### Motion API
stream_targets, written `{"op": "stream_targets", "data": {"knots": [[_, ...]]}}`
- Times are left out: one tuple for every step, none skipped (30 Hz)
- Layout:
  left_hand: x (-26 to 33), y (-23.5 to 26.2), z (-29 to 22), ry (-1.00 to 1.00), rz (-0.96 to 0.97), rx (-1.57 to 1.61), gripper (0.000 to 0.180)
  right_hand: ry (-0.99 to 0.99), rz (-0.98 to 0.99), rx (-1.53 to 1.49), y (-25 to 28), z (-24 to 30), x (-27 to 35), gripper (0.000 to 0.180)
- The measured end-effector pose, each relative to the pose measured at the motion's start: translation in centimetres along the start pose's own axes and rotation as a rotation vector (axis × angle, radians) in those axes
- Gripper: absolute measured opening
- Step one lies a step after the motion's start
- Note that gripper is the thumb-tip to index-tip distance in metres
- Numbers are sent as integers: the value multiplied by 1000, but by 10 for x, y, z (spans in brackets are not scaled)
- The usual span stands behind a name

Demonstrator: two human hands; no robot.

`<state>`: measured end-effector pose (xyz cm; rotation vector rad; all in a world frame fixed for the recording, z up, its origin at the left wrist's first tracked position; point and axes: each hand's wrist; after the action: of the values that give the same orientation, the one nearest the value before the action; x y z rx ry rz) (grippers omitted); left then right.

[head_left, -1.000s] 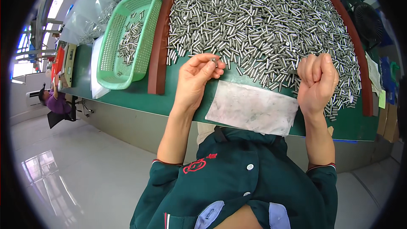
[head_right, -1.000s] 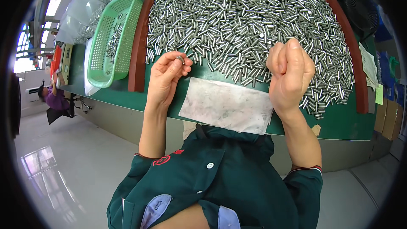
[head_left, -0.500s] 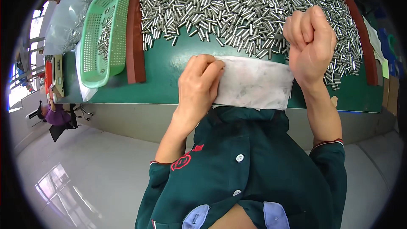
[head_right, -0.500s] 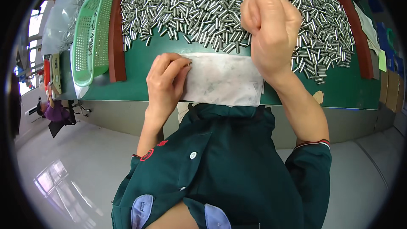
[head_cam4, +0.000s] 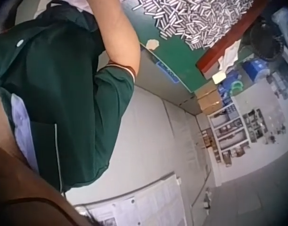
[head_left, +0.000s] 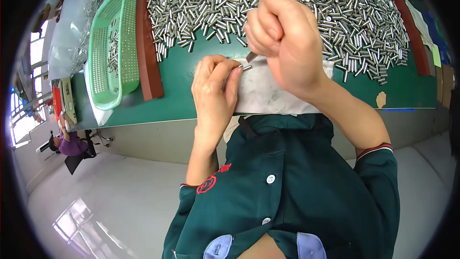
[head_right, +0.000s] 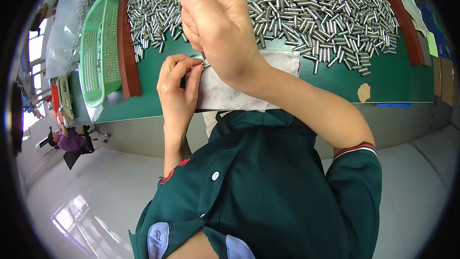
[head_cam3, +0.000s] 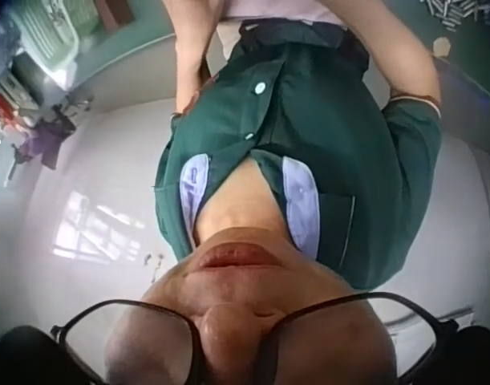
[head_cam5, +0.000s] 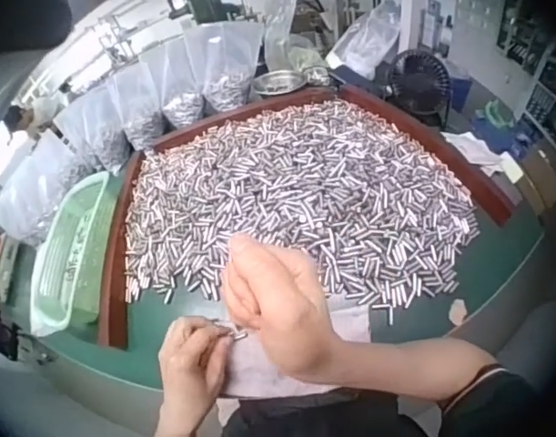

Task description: Assembling or inspecting small metal components using a handheld tool.

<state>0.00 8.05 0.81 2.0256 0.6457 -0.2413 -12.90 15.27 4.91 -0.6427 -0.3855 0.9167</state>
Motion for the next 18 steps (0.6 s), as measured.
{"op": "stream_targets", "data": {"knots": [[1,0,-1,28,4,-18,13,-10,-30,-3,1,-3,-2,39],[2,0,-1,59,5,-40,14,-9,-33,-6,2,-6,-3,39],[3,0,0,58,9,-40,14,-45,-44,-15,2,-8,-4,39],[4,0,1,45,-4,-35,15,-82,-55,-24,3,-11,-5,39],[4,-1,2,31,-17,-27,17,-78,-66,-36,3,-13,-5,39],[5,-2,2,30,-13,-22,17,-77,-72,-36,5,-15,-6,39],[5,-3,2,34,-15,-20,17,-92,-83,-36,6,-16,-7,39],[5,-4,3,40,-18,-22,17,-108,-91,-37,7,-18,-8,39],[6,-4,4,40,-15,-20,17,-109,-94,-38,7,-19,-8,39],[6,-4,4,41,-21,-23,17,-122,-84,-55,8,-21,-9,39],[6,-4,5,43,-28,-25,16,-135,-73,-70,8,-21,-9,39],[7,-4,6,44,-27,-23,16,-140,-80,-64,7,-21,-9,39],[7,-5,6,36,-35,-18,16,-141,-82,-63,7,-22,-9,39],[7,-5,6,28,-44,-13,16,-144,-82,-62,7,-23,-10,39],[8,-5,6,29,-43,-12,16,-147,-82,-60,7,-24,-10,39],[8,-4,6,29,-44,-12,16,-148,-83,-60,7,-25,-9,39],[8,-4,6,29,-46,-10,16,-145,-81,-54,7,-25,-10,39],[8,-4,6,29,-45,-9,16,-141,-79,-48,7,-26,-10,39]]}}
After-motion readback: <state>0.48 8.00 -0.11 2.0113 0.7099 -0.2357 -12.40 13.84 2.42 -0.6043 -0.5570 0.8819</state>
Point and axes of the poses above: each hand's wrist, its own x-axis away from the middle knuckle, its own y-axis out of the back of the hand, z = x × y, and after that the axes turned 9 degrees about -y, right-handed
